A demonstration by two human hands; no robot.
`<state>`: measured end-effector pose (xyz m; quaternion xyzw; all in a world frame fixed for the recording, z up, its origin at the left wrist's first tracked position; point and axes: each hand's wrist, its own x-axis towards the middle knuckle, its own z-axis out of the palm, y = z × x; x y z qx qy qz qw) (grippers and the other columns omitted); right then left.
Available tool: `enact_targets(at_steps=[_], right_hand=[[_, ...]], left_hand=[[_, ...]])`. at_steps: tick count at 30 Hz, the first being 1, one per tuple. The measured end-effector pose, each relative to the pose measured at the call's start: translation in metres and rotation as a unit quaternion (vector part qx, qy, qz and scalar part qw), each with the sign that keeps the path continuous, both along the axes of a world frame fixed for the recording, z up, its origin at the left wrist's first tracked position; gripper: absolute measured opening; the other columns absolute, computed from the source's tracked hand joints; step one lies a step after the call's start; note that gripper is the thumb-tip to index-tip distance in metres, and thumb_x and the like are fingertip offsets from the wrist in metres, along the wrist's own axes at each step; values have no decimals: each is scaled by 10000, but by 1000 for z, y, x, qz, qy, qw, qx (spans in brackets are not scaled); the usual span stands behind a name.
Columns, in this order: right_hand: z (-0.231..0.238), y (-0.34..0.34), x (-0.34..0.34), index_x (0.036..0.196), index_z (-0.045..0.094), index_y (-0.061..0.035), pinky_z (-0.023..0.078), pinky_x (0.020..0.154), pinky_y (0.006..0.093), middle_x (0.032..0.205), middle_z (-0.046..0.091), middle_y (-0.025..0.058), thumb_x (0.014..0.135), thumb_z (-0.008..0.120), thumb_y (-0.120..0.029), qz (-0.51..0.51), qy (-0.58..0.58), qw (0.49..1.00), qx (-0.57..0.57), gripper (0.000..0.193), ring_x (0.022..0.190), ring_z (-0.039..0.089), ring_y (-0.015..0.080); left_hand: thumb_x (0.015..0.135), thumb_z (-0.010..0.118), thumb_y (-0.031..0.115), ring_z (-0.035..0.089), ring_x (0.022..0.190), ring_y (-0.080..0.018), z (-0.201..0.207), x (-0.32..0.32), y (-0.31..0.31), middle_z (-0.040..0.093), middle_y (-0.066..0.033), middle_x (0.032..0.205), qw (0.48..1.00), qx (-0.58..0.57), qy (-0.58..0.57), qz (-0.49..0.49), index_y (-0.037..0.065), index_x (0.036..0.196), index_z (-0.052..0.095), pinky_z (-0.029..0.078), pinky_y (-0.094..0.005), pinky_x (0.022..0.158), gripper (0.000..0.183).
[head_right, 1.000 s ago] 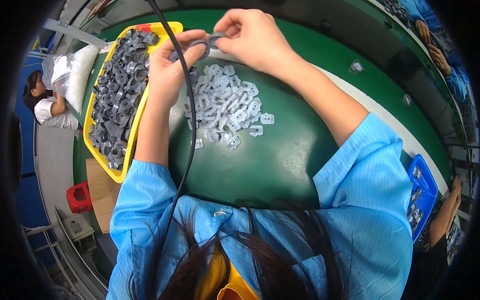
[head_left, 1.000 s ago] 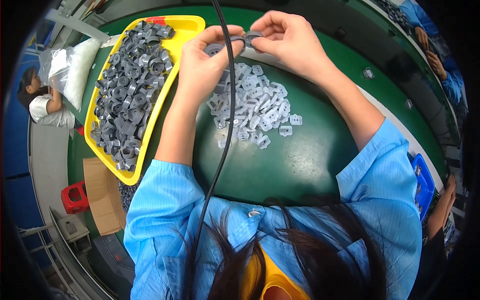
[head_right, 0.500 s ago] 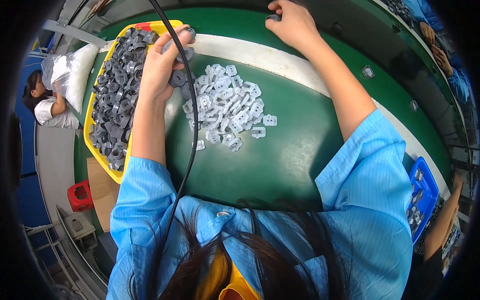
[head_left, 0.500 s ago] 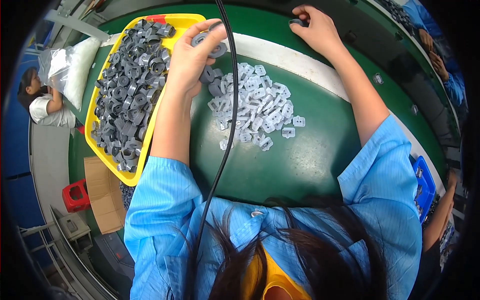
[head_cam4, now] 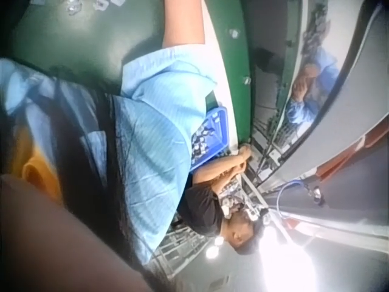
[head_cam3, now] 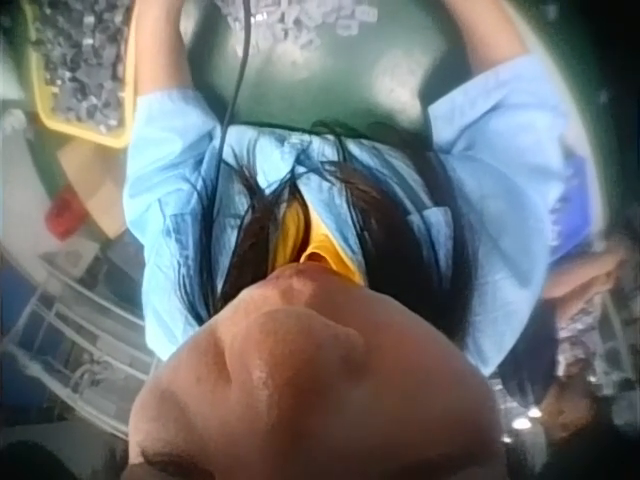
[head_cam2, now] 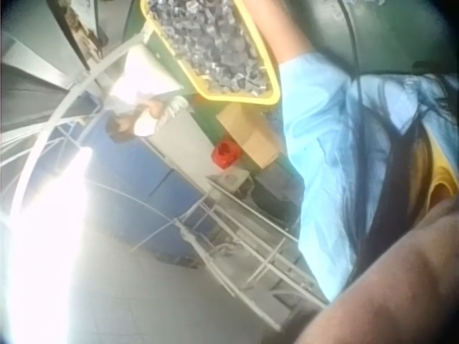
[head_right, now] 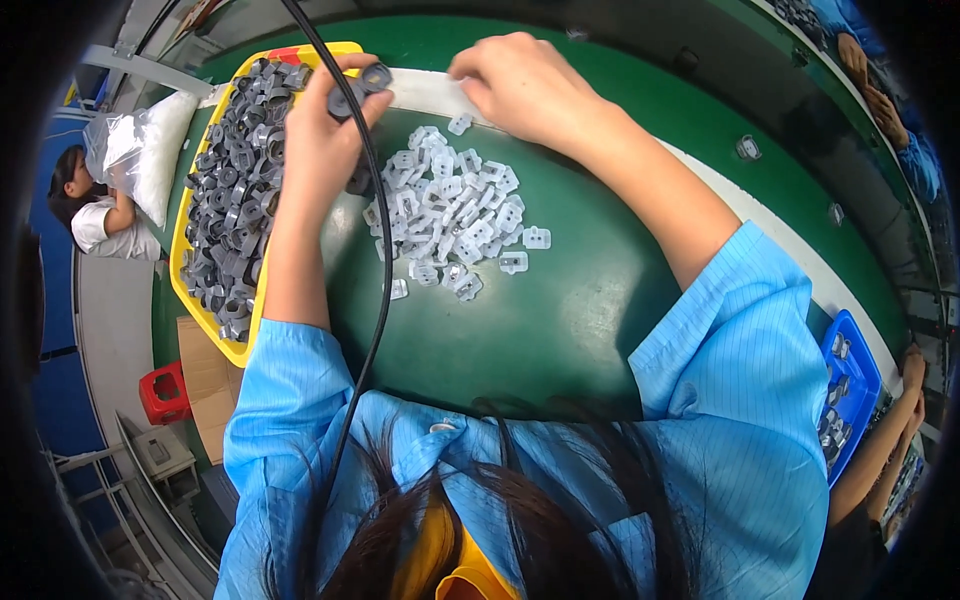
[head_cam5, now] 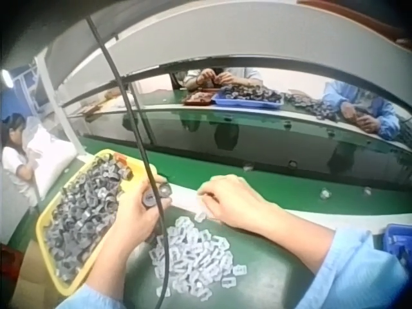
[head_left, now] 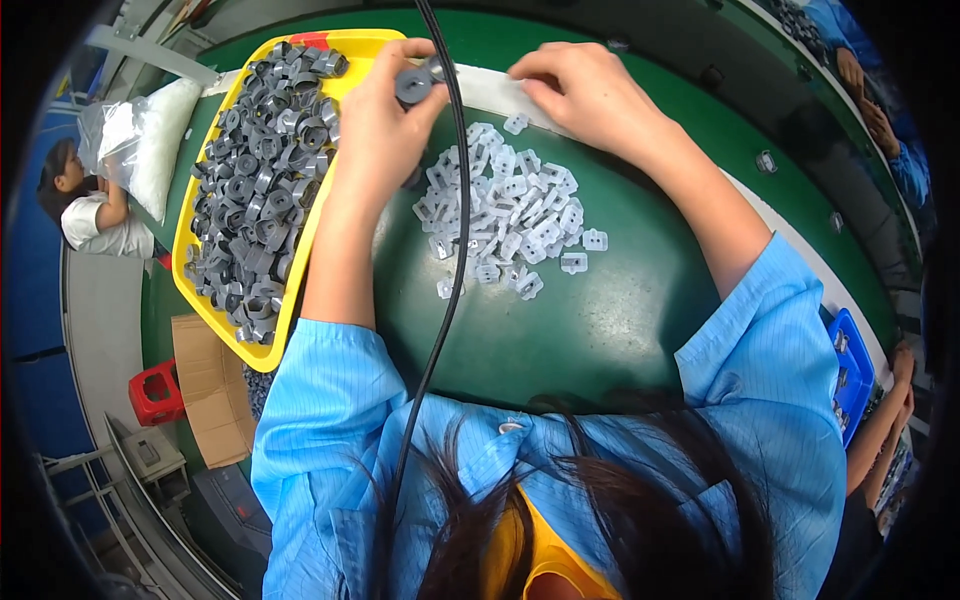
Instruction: The person dumps small plastic clips from a tray onto the work surface, then repeatedly assembles components by fitting the clips onto grey plastic parts by hand.
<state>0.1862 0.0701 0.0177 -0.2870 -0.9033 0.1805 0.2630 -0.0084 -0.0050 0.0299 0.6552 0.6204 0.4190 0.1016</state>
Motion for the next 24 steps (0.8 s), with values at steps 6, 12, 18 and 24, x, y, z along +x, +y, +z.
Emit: enact_targets(at_steps=[6, 12, 18, 24], right_hand=[[2, -22, -9, 753, 673, -6, 515, 683, 392, 734, 642, 188, 730, 687, -195, -68, -79, 994, 32, 191, 715, 641, 324], [17, 1, -2, 821, 697, -28, 441, 620, 222, 740, 645, 18, 746, 749, -280, -33, 225, 896, -381, 268, 655, 554, 66], [6, -10, -15, 822, 692, -14, 448, 608, 210, 717, 648, 27, 760, 737, -220, -31, 274, 934, -228, 220, 658, 568, 61], [14, -4, -9, 808, 693, -17, 466, 614, 224, 684, 646, 24, 767, 725, -244, 10, 210, 946, -247, 233, 640, 578, 65]], left_hand=[[752, 730, 79, 578, 787, -80, -15, 3, 4, 643, -32, 894, 994, -2, -109, -32, 34, 1084, 588, 468, -217, 718, 364], [729, 725, 100, 618, 824, -148, -10, 21, -3, 645, -89, 883, 988, 25, -150, -24, -2, 1038, 530, 479, -274, 759, 379], [749, 727, 120, 629, 777, -264, -19, 36, 0, 621, -147, 862, 992, 63, -106, -29, 19, 1031, 484, 489, -338, 720, 385], [762, 712, 96, 616, 808, -308, -15, 32, -3, 616, -145, 871, 995, 79, -23, -54, 25, 1022, 483, 483, -375, 709, 354]])
